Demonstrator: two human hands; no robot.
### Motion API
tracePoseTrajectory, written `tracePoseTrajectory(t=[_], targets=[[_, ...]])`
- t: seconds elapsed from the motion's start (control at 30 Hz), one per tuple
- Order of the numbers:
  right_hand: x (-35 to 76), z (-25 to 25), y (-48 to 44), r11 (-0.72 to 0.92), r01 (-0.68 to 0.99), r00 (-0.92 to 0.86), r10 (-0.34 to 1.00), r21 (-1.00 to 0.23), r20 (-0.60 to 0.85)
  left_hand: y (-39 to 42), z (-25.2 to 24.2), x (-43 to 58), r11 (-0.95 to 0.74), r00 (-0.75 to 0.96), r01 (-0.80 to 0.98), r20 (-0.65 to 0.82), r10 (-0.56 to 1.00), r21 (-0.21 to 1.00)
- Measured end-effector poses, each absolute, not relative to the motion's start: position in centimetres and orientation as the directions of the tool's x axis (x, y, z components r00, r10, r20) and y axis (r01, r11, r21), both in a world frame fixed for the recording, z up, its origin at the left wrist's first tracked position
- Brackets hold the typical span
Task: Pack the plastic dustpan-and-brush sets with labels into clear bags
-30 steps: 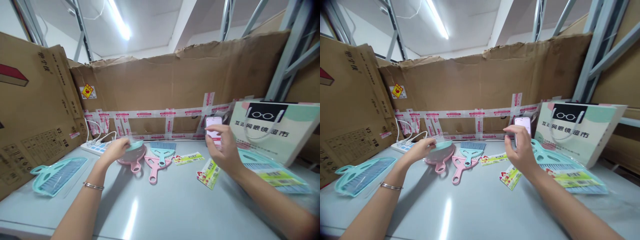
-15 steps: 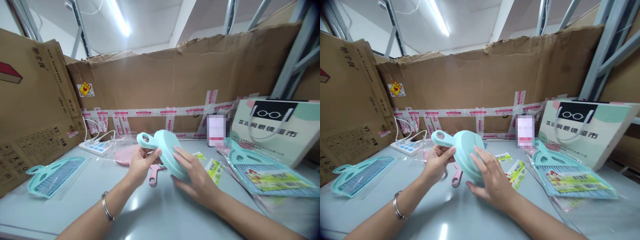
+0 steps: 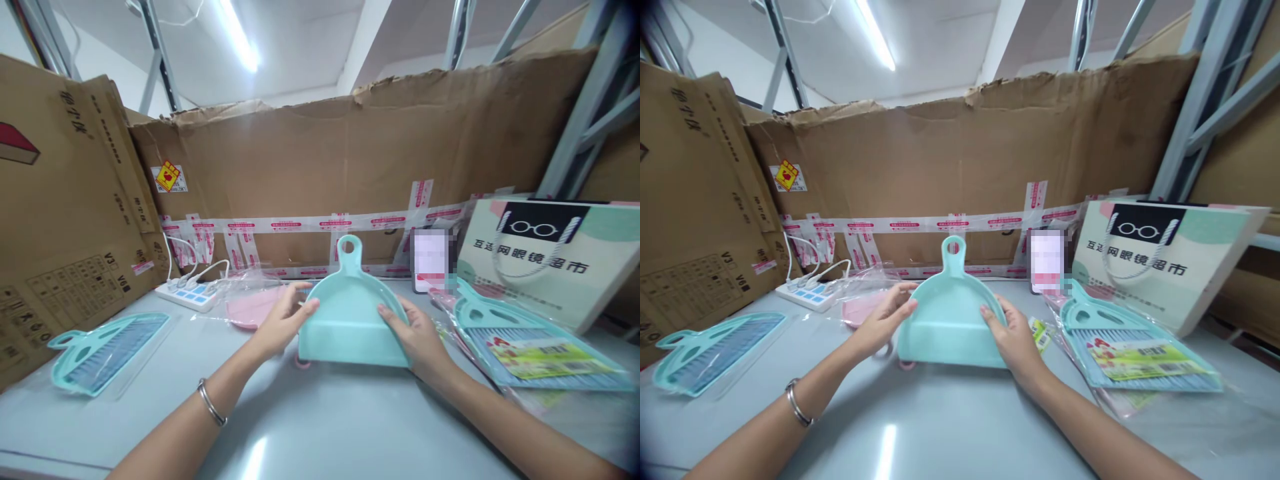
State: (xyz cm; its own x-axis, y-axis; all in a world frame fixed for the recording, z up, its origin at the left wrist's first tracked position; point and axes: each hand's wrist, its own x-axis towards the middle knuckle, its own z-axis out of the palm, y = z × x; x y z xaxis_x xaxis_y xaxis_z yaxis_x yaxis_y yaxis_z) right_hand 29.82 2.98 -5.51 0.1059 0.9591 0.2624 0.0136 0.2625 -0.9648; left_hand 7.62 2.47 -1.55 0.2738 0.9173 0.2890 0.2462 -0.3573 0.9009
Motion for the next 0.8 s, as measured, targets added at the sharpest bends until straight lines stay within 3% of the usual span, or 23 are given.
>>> tracePoseTrajectory(t=[0.1, 0.17, 0.27, 0.37, 0.47, 0.6, 0.67, 0.8], targets=[[29.4, -5.6, 2.7, 0.247, 0.061, 0.014, 0.969, -0.967, 0.249, 2.7, -2.5, 8.0, -0.215, 0.301, 0.286, 0.125, 0.945, 0.934], [29.4, -5.6, 2.9, 0.23, 0.018, -0.024, 0.973, -0.973, 0.23, 3.0, -2.7, 8.0, -0.146, 0.186, 0.261, 0.098, 0.978, 0.954], [29.9, -5.9, 3.7, 0.246, -0.037, 0.0, 0.969, -0.968, 0.247, 3.8, -2.5, 7.3, -0.147, -0.068, 0.064, 0.151, 0.986, 0.987], [30.3, -6.5, 4.3, 0.342, 0.207, 0.015, 0.936, -0.917, 0.353, 4.7, -1.9, 6.3, -0.262, -0.309, -0.129, 0.213, 0.927, 0.956], [30.1, -7.0, 4.8, 0.518, 0.543, -0.202, 0.845, -0.661, 0.496, 5.2, -1.8, 5.7, -0.323, -0.4, -0.202, 0.223, 0.889, 0.925], [28.3, -6.9, 6.3, 0.649, 0.732, -0.501, 0.717, -0.205, 0.484, 5.0, -2.1, 5.8, -0.311, -0.345, -0.164, 0.241, 0.907, 0.936], [27.1, -6.8, 7.4, 0.618, 0.778, -0.516, 0.733, -0.116, 0.443, 4.8, -2.2, 5.9, -0.313, -0.318, -0.118, 0.263, 0.911, 0.942], [25.9, -7.2, 8.9, 0.593, 0.8, -0.505, 0.751, -0.097, 0.425, 4.6, -2.4, 6.2, -0.342, -0.305, -0.072, 0.306, 0.902, 0.937]])
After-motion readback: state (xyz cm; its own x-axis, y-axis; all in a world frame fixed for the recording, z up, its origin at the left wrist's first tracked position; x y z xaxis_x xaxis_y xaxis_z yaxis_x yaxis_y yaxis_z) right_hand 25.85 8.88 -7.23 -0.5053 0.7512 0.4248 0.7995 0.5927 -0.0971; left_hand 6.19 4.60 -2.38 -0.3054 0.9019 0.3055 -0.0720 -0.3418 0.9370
